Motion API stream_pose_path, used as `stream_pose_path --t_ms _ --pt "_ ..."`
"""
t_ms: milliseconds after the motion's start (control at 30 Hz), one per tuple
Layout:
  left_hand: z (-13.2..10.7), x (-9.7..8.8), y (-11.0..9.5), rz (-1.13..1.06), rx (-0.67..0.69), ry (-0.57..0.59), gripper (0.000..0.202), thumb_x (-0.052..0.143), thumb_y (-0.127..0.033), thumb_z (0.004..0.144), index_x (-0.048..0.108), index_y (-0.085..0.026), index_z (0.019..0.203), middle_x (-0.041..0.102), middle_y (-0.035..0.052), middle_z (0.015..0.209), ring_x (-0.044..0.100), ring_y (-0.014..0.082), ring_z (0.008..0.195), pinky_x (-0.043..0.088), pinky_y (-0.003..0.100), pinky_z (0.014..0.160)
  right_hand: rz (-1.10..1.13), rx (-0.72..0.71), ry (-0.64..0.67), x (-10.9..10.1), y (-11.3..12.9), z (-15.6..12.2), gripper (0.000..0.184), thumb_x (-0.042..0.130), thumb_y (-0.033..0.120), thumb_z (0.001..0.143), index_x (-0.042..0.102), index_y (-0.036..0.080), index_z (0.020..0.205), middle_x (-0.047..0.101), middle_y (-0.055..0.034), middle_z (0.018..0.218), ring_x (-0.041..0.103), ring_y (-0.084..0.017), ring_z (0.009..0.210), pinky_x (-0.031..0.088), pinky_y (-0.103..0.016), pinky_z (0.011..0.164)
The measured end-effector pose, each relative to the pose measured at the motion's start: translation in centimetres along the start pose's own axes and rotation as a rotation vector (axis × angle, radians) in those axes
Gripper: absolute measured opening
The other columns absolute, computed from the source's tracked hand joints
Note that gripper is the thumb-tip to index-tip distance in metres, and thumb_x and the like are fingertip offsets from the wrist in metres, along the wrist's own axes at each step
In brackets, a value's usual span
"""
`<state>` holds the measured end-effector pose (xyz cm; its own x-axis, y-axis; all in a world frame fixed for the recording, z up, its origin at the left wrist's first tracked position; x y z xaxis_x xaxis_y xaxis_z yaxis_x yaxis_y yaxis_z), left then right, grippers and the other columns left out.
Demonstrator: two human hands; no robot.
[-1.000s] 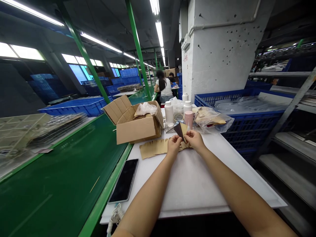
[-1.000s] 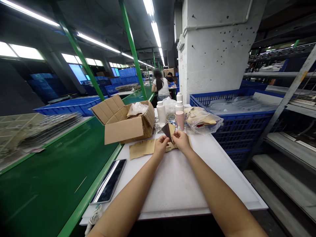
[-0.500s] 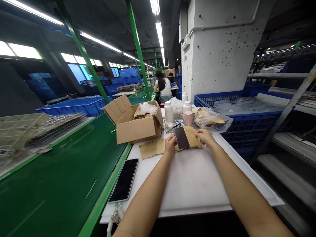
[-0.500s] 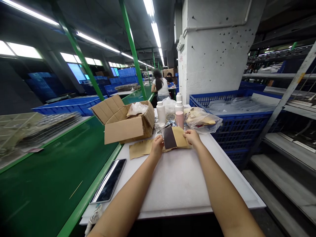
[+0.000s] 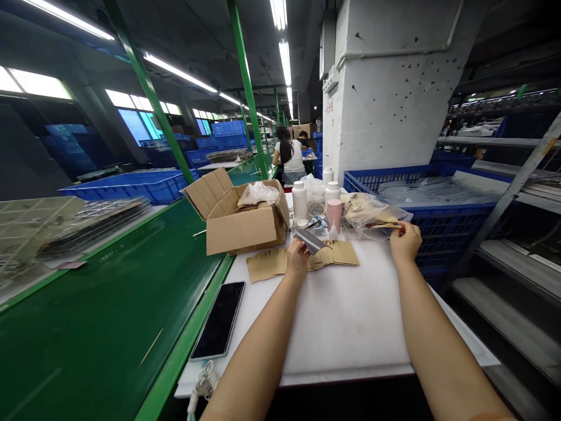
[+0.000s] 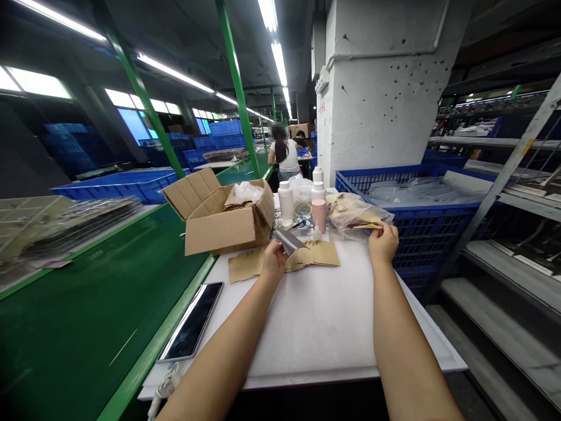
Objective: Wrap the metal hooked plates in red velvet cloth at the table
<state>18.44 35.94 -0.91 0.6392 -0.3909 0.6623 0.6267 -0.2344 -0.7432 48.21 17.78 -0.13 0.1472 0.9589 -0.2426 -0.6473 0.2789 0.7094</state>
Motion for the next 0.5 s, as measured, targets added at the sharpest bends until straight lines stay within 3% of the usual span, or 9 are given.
stream_pose_path --t_ms 200,400,500 --pt "-0.3 0.3 0.3 0.014 -0.038 0.025 0.019 0.060 -0.022 0.054 0.048 -0.016 0.068 0.047 -0.0022 0.066 0.046 0.0099 0.060 0.041 0.022 0.055 -0.070 -0.019 0.106 1.9 -1.1 -0.9 0.025 0.051 0.019 0.070 0.072 0.011 0.080 0.058 -0.0181 0.115 0.057 -0.029 0.103 0.045 -0.043 0.094" --pt "-0.4 0.6 0.3 0.008 -0.050 0.027 0.019 0.060 -0.022 0.053 0.049 -0.016 0.067 0.049 -0.0018 0.067 0.046 0.0096 0.061 0.042 0.022 0.057 -0.041 -0.150 0.096 2.2 0.0 -1.3 0.036 0.045 0.020 0.078 0.071 0.007 0.099 0.044 -0.0186 0.140 0.045 -0.029 0.126 0.040 -0.041 0.103" --pt "-0.4 0.7 0.4 0.003 -0.059 0.031 0.018 0.059 -0.022 0.053 0.050 -0.016 0.067 0.049 -0.0019 0.065 0.048 0.0101 0.061 0.043 0.023 0.058 -0.065 -0.144 0.152 2.9 -0.1 -1.7 0.040 0.043 0.020 0.079 0.070 0.007 0.105 0.038 -0.0165 0.146 0.043 -0.029 0.129 0.038 -0.039 0.105"
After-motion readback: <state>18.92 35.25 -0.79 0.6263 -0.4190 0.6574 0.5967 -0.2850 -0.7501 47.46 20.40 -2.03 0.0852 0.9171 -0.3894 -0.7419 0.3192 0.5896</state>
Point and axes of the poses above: each hand's wrist, its own z-axis towards the middle knuckle, its own x-axis out of the palm, y = z × x, the point moved 6 cm from there along z, towards the middle knuckle
